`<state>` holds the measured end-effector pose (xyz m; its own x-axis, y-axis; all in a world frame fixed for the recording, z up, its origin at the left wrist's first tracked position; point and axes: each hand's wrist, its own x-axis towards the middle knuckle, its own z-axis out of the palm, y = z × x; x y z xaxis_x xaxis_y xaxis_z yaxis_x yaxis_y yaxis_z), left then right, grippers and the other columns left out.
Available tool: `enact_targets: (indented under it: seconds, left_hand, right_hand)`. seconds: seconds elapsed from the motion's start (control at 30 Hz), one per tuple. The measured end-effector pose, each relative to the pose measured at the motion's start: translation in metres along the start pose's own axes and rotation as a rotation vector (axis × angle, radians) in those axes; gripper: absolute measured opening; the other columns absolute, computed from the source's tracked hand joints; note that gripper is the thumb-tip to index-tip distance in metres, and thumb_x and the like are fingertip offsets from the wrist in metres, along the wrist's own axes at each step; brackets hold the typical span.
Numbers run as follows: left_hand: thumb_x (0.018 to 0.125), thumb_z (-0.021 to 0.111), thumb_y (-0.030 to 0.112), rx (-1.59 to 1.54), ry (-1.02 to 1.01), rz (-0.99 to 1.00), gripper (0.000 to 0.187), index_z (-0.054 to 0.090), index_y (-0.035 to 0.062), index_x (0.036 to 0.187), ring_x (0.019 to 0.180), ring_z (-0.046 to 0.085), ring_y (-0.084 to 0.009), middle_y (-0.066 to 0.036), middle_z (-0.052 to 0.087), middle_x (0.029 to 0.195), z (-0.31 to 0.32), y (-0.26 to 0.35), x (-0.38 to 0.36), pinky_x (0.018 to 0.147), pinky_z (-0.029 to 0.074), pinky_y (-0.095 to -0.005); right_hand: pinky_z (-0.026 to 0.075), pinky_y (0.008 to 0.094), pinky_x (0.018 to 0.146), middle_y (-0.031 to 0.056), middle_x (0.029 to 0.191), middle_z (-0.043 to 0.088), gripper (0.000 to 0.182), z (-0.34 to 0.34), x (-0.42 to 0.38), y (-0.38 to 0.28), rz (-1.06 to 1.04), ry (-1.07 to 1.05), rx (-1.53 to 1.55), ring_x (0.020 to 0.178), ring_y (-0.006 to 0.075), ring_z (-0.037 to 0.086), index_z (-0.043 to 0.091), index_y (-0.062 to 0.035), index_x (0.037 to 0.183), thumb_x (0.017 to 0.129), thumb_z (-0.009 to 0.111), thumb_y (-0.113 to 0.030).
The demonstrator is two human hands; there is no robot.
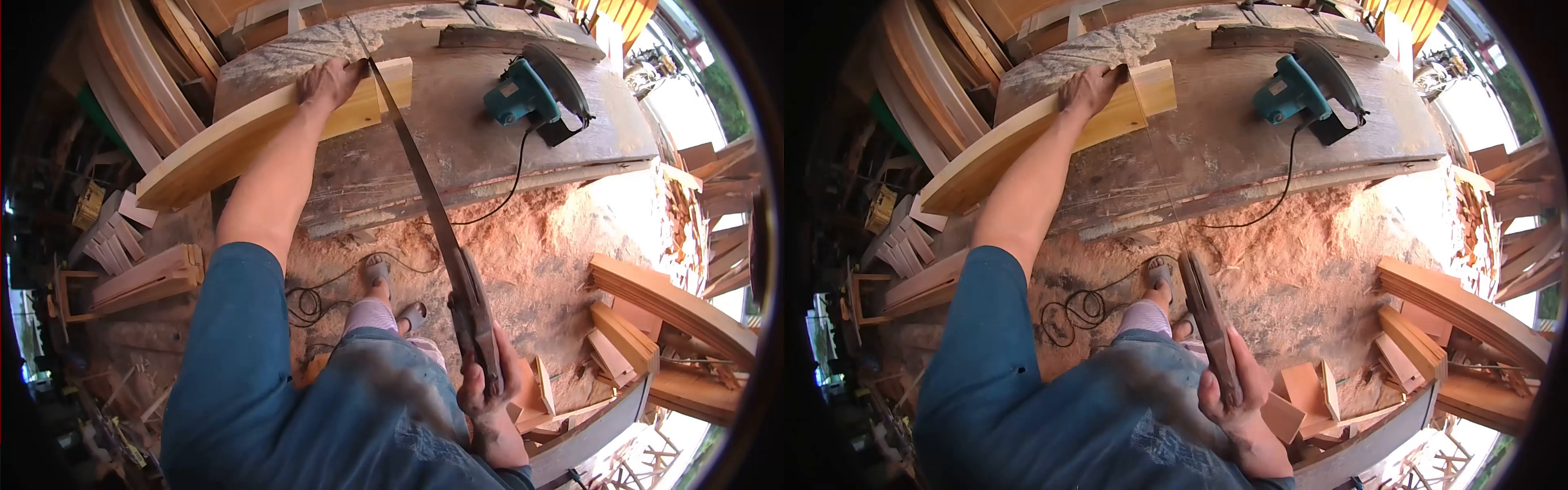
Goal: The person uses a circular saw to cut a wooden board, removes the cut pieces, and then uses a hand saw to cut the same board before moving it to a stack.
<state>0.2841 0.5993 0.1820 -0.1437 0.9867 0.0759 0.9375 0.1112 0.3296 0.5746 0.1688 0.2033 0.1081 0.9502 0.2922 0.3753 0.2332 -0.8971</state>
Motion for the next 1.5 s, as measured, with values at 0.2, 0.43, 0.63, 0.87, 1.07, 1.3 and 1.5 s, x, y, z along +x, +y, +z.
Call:
enact_targets:
  seconds: [0.2, 0.43, 0.63, 0.87, 1.07, 1.3, 1.5]
  left_hand:
    - [0.085, 0.039, 0.083, 0.019, 0.037, 0.032, 0.074, 0.075, 0.0215, 0.106, 0.106, 0.067, -0.0392, -0.017, 0.073, 0.106, 0.003, -0.006, 0.015, 0.094, 0.047, -0.0481]
    - [0.088, 0.040, 0.078, 0.036, 0.010, 0.023, 0.071, 0.075, 0.0201, 0.107, 0.107, 0.066, -0.0397, -0.018, 0.072, 0.111, 0.004, -0.004, 0.016, 0.094, 0.048, -0.0498]
    - [0.088, 0.041, 0.077, 0.031, 0.006, 0.041, 0.070, 0.073, 0.0202, 0.113, 0.111, 0.066, -0.0379, -0.017, 0.072, 0.113, 0.000, -0.004, 0.013, 0.096, 0.047, -0.0481]
    - [0.093, 0.040, 0.069, 0.054, 0.027, 0.041, 0.062, 0.071, 0.0228, 0.119, 0.114, 0.064, -0.0364, -0.016, 0.070, 0.120, 0.006, -0.004, 0.013, 0.100, 0.046, -0.0478]
    - [0.095, 0.037, 0.063, 0.041, 0.032, 0.046, 0.059, 0.071, 0.0200, 0.114, 0.111, 0.064, -0.0412, -0.017, 0.070, 0.117, 0.007, -0.006, 0.010, 0.098, 0.047, -0.0518]
    - [0.095, 0.036, 0.058, 0.046, 0.002, 0.037, 0.056, 0.071, 0.0214, 0.120, 0.113, 0.065, -0.0385, -0.017, 0.070, 0.118, 0.001, -0.001, 0.015, 0.100, 0.046, -0.0513]
    - [0.096, 0.037, 0.057, 0.038, 0.028, 0.073, 0.055, 0.071, 0.0194, 0.117, 0.115, 0.063, -0.0404, -0.018, 0.068, 0.122, 0.007, -0.006, 0.014, 0.101, 0.045, -0.0532]
  right_hand:
    - [0.054, 0.0315, 0.067, 0.0198, 0.093, 0.069, 0.052, 0.053, 0.081, 0.000, -0.082, 0.057, -0.006, 0.072, 0.0244, 0.070, 0.055, 0.0052, 0.134, 0.084, 0.067, -0.007]
    - [0.057, 0.0313, 0.069, 0.0248, 0.092, 0.073, 0.061, -0.006, -0.023, 0.012, -0.065, 0.076, -0.027, 0.073, 0.0270, 0.074, 0.057, 0.0159, 0.125, 0.089, 0.064, -0.032]
    - [0.055, 0.0313, 0.066, 0.0179, 0.089, 0.070, 0.054, 0.057, 0.085, -0.005, -0.016, 0.020, 0.000, 0.070, 0.0231, 0.071, 0.055, 0.0073, 0.134, 0.084, 0.067, -0.011]
    - [0.060, 0.0364, 0.073, 0.0283, 0.096, 0.073, 0.069, -0.029, -0.055, -0.008, 0.124, -0.023, -0.019, 0.083, 0.0312, 0.075, 0.053, 0.0178, 0.127, 0.090, 0.060, -0.041]
    - [0.052, 0.0325, 0.059, 0.0145, 0.084, 0.069, 0.053, 0.075, 0.092, 0.005, -0.074, 0.043, 0.047, 0.063, 0.0229, 0.067, 0.055, 0.0051, 0.135, 0.085, 0.067, -0.007]
    - [0.057, 0.0334, 0.065, 0.0237, 0.089, 0.073, 0.061, -0.026, -0.075, 0.016, 0.071, -0.014, -0.018, 0.068, 0.0255, 0.073, 0.059, 0.0158, 0.120, 0.089, 0.064, -0.036]
    - [0.056, 0.0311, 0.064, 0.0212, 0.086, 0.072, 0.057, 0.020, -0.004, 0.031, -0.076, 0.002, -0.139, 0.070, 0.0255, 0.073, 0.057, 0.0087, 0.130, 0.083, 0.069, -0.022]
